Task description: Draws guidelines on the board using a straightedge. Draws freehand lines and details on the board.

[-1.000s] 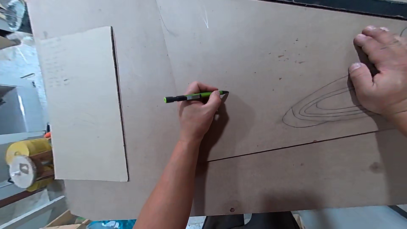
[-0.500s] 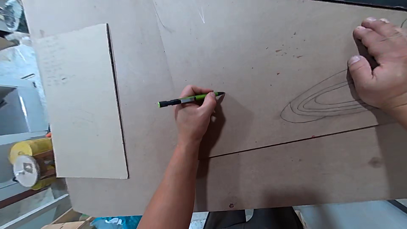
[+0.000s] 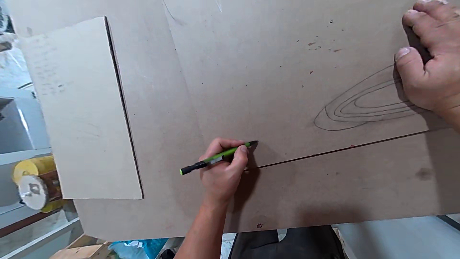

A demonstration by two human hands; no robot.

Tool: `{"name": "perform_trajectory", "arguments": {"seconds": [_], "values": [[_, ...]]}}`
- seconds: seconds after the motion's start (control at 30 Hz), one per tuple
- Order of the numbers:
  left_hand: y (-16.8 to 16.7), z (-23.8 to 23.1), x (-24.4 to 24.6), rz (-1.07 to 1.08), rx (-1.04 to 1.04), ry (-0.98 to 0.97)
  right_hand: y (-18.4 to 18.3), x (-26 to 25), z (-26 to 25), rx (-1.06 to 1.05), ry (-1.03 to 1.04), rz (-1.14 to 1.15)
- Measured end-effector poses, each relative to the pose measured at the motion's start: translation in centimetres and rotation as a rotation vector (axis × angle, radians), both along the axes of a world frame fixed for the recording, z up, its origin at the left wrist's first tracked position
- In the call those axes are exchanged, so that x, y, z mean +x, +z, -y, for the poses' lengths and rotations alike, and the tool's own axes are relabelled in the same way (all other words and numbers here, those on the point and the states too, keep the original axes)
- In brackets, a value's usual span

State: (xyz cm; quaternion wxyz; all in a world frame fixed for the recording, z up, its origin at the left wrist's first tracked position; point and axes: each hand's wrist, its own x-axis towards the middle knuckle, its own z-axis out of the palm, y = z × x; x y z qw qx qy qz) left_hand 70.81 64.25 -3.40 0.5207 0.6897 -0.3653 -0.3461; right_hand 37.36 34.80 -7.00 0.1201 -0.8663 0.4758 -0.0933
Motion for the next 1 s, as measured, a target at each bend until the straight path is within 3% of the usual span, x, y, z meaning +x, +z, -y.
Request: {"name": "perform_trajectory", "arguments": {"seconds": [0.13, 0.47, 0.8, 1.0], "values": [[0.2, 1.0, 0.7, 0.050, 0.029, 0.027, 0.0, 0.1, -0.2, -0.003, -0.015, -0.006], [-0.4, -1.8, -2.3, 0.049, -0.016, -0.109, 0.0, 0.1, -0.3, 0.019, -0.052, 0.005], [-0.3, -0.3, 0.6, 0.055, -0.021, -0.046, 0.1, 0.4, -0.4, 0.022, -0.062, 0.005], [-0.6, -1.8, -1.5, 0.091, -0.018, -0.134, 0.1, 0.3, -0.3, 0.011, -0.059, -0.007]]}}
